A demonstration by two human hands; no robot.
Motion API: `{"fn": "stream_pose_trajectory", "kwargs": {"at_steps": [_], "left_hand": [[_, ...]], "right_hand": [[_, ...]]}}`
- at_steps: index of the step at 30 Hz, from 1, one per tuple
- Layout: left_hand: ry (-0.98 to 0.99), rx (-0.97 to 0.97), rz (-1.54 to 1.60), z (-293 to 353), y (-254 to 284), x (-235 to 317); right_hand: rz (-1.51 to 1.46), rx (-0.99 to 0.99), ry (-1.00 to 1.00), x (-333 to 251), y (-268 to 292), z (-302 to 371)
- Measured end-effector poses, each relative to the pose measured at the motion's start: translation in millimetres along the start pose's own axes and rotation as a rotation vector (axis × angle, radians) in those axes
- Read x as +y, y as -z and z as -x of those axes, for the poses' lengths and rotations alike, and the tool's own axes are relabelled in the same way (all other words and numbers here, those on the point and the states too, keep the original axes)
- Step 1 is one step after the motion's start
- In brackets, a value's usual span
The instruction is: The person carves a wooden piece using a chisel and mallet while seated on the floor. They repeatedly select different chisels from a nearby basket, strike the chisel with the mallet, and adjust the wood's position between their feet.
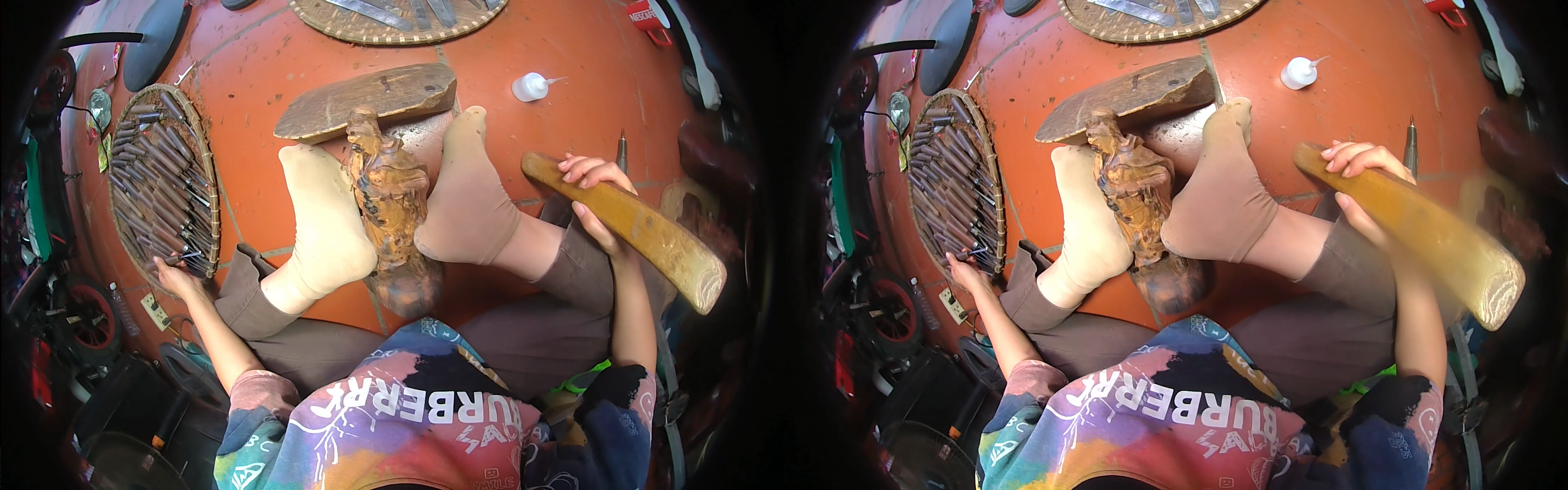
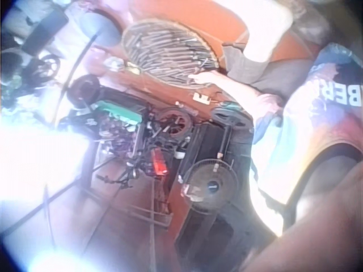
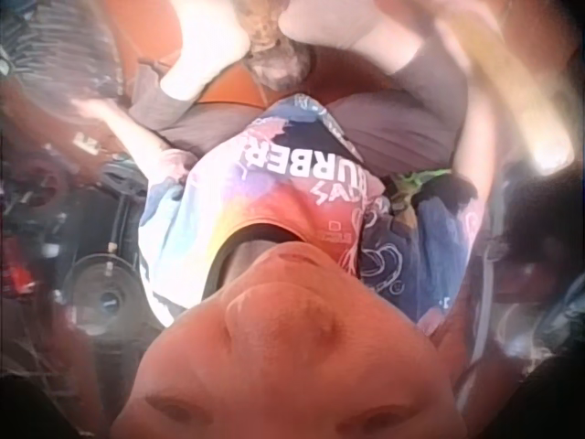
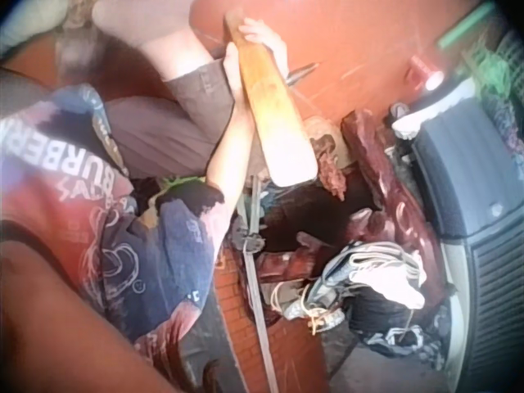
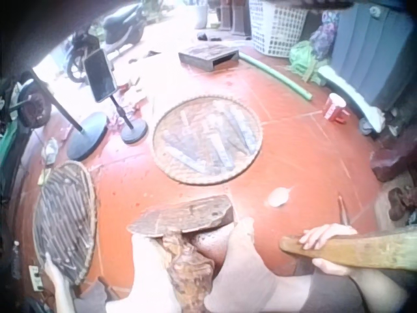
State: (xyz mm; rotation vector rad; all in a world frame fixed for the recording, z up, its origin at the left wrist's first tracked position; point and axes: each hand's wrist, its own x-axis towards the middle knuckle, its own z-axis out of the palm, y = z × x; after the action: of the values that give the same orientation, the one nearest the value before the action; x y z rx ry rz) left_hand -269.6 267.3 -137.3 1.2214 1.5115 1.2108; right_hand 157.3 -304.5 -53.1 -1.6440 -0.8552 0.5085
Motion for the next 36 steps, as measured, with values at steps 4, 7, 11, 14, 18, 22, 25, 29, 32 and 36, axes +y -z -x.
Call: {"fn": "stream_pose_trajectory", "kwargs": {"at_steps": [4,7,11,14,18,22,25,29,32,36], "left_hand": [[-0.061,0.008,-0.047,-10.9,9.4,-15.2],[-0.058,0.086,-0.099,-2.0,9.9,-16.1],[-0.240,0.213,-0.134,-9.7,17.1,0.3],[-0.201,0.134,0.042,-26.5,7.6,9.3],[-0.118,0.059,-0.234,-46.8,25.9,20.1],[-0.183,0.025,-0.669,-93.0,61.9,-13.0],[-0.092,0.095,-0.725,-72.7,36.8,-32.9],[-0.113,0.197,-0.770,-82.4,54.1,-36.6],[-0.158,0.276,-0.784,-55.2,47.5,-8.5],[-0.208,0.302,-0.420,-70.2,56.0,-9.0]], "right_hand": [[0.007,0.007,-0.003,0.9,0.9,-0.1],[0.084,0.031,-0.024,5.3,2.1,-3.7],[0.132,0.071,-0.074,32.1,-1.5,9.5],[-0.062,0.062,-0.085,42.4,7.2,17.0],[-0.023,0.081,-0.067,40.9,8.8,18.9],[-0.067,0.066,-0.042,53.9,3.3,14.1],[-0.001,0.100,-0.036,49.1,10.6,20.9],[-0.019,0.105,-0.066,41.7,5.7,20.1],[0.002,0.107,-0.078,44.5,10.9,22.6],[-0.012,0.095,-0.075,48.1,11.5,21.2]]}}
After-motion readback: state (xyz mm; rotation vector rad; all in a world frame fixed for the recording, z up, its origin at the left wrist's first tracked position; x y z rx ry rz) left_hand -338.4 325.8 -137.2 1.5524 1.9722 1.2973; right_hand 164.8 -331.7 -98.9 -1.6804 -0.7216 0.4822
